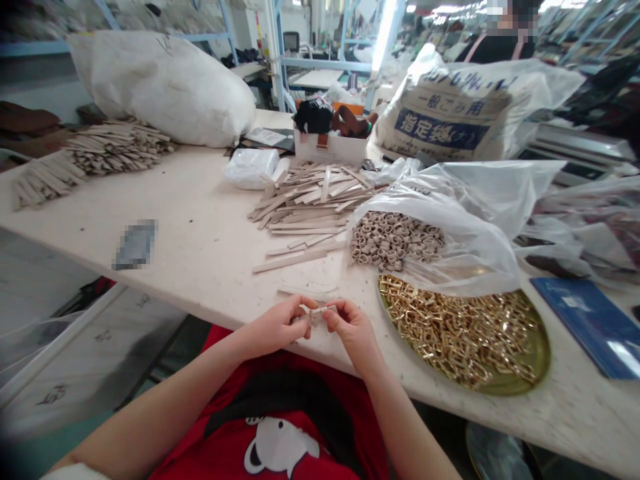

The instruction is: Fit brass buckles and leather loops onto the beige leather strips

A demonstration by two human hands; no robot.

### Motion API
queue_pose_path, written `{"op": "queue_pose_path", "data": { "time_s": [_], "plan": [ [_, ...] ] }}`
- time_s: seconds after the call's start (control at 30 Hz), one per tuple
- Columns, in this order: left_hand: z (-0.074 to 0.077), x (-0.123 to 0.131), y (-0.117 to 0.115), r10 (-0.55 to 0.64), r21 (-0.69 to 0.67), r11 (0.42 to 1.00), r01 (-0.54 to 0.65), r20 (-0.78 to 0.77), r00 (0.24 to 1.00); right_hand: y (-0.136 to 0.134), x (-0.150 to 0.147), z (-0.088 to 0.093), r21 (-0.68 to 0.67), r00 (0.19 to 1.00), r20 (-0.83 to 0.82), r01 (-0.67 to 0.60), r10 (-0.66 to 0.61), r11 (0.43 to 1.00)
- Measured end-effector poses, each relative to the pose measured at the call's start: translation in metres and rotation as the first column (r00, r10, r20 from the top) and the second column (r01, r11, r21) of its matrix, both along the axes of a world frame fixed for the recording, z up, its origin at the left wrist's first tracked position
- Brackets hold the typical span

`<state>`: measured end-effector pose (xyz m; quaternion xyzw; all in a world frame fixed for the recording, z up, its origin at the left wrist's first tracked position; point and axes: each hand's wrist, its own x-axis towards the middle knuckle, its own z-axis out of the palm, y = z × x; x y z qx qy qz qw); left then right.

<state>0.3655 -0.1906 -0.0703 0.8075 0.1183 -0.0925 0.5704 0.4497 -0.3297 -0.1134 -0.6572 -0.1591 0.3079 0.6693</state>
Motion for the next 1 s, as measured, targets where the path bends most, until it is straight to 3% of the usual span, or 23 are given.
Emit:
{"op": "queue_pose_path", "data": {
  "time_s": [0.17, 0.3, 0.4, 0.5, 0.57, 0.73, 0.9, 1.0],
  "plan": [
    [-0.007, -0.001, -0.004, 0.168, -0.139, 0.977, -0.159, 0.052, 0.984, 0.0, -0.014, 0.0, 0.052, 1.0, -0.016, -0.013, 0.014, 0.999],
    [-0.011, -0.003, -0.008, 0.174, -0.161, 0.973, -0.163, 0.055, 0.983, -0.003, -0.017, 0.001, 0.146, 0.985, -0.169, 0.006, 0.019, 0.989],
    [-0.013, -0.006, -0.01, 0.169, -0.126, 0.979, -0.161, 0.06, 0.984, -0.004, -0.017, 0.002, 0.137, 0.96, -0.277, 0.005, 0.034, 0.991],
    [-0.015, -0.008, -0.01, 0.176, -0.07, 0.983, -0.172, 0.059, 0.983, -0.005, -0.018, 0.001, 0.146, 0.922, -0.357, -0.103, 0.149, 0.984],
    [-0.015, -0.01, -0.009, 0.17, 0.023, 0.985, -0.172, 0.05, 0.984, -0.007, -0.019, 0.001, 0.166, 0.876, -0.427, -0.168, 0.225, 0.972],
    [-0.015, -0.011, -0.008, 0.166, 0.267, 0.95, -0.161, 0.003, 0.986, -0.009, -0.019, -0.002, 0.238, 0.78, -0.549, -0.198, 0.3, 0.951],
    [-0.015, -0.011, -0.009, 0.157, 0.248, 0.957, -0.153, 0.004, 0.988, -0.011, -0.022, -0.003, 0.264, 0.775, -0.562, -0.165, 0.29, 0.95],
    [-0.016, -0.014, -0.01, 0.155, 0.208, 0.966, -0.156, 0.022, 0.988, -0.011, -0.023, -0.004, 0.251, 0.814, -0.529, -0.12, 0.24, 0.96]
  ]
}}
